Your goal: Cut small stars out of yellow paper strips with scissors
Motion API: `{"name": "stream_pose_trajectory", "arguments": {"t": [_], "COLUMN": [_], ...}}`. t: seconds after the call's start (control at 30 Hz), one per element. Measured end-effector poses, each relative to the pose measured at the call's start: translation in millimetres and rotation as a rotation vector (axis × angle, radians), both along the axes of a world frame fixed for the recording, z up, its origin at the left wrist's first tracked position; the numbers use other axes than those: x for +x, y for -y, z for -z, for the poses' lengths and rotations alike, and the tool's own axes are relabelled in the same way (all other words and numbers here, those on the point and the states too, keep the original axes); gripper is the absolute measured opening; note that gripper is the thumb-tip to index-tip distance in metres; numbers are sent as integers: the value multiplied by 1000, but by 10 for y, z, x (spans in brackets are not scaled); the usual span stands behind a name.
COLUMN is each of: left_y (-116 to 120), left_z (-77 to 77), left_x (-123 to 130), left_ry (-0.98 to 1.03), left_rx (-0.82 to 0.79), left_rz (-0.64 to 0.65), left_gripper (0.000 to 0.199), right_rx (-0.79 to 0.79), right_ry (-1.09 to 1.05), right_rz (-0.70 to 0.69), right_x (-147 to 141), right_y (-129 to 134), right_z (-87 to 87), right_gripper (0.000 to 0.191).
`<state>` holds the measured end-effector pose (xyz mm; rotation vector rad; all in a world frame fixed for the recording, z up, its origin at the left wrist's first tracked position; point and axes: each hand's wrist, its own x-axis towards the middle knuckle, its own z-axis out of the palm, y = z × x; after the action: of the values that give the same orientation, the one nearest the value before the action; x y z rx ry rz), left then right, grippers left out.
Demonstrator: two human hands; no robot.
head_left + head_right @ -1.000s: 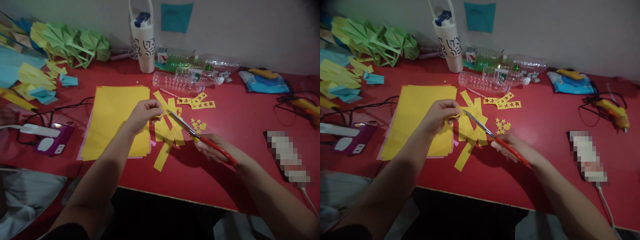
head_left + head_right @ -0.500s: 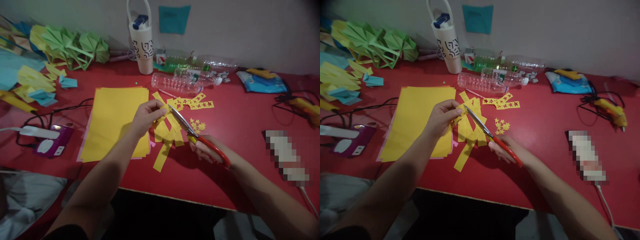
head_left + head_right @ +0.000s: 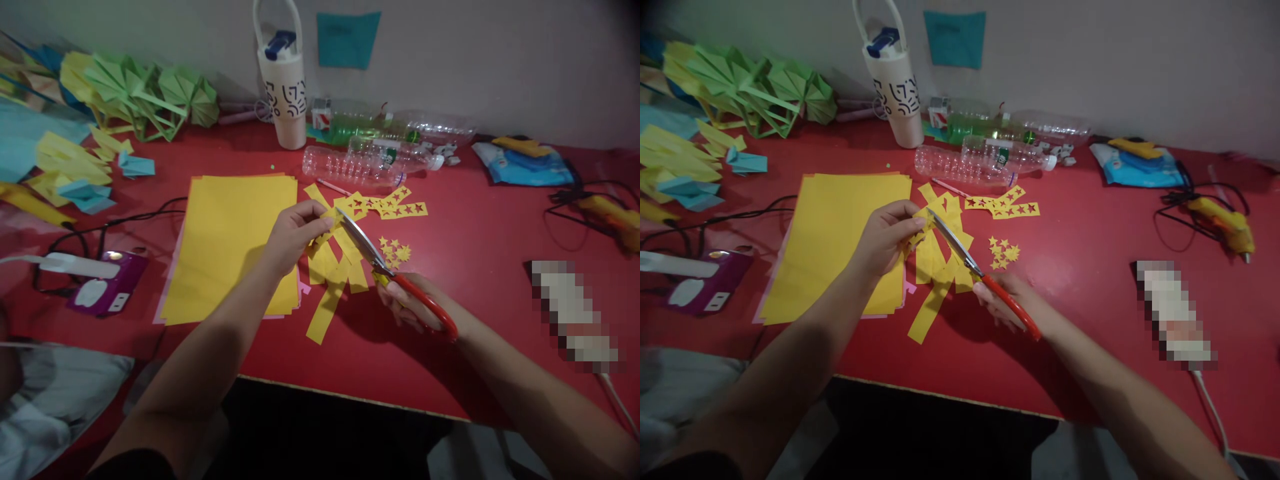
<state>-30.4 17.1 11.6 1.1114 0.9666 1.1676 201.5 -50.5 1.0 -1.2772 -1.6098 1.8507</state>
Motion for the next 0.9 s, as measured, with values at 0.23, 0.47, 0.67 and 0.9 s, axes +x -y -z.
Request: {"name": "stream_pose_trajectory", "arguments": {"t": [0.23, 0.47, 0.67, 0.9], "left_y": [-16, -20, -42, -68], "left_z": [4, 32, 5, -32], "left_x": [3, -19, -49, -99], "left_ry": [41, 31, -2, -61], "left_rx": [3, 7, 31, 57], "left_rz": [8, 23, 36, 53], "left_gripper": [15, 14, 11, 10], "right_rx": [12, 31, 20, 11], "right_ry": [-40, -7, 95, 116], "right_rz": [2, 16, 35, -16], "right_x": [-12, 9, 28, 67], "right_y": [-12, -20, -44, -78], "right_z": [23, 33, 26, -13], "right_gripper": [56, 55, 55, 58]}}
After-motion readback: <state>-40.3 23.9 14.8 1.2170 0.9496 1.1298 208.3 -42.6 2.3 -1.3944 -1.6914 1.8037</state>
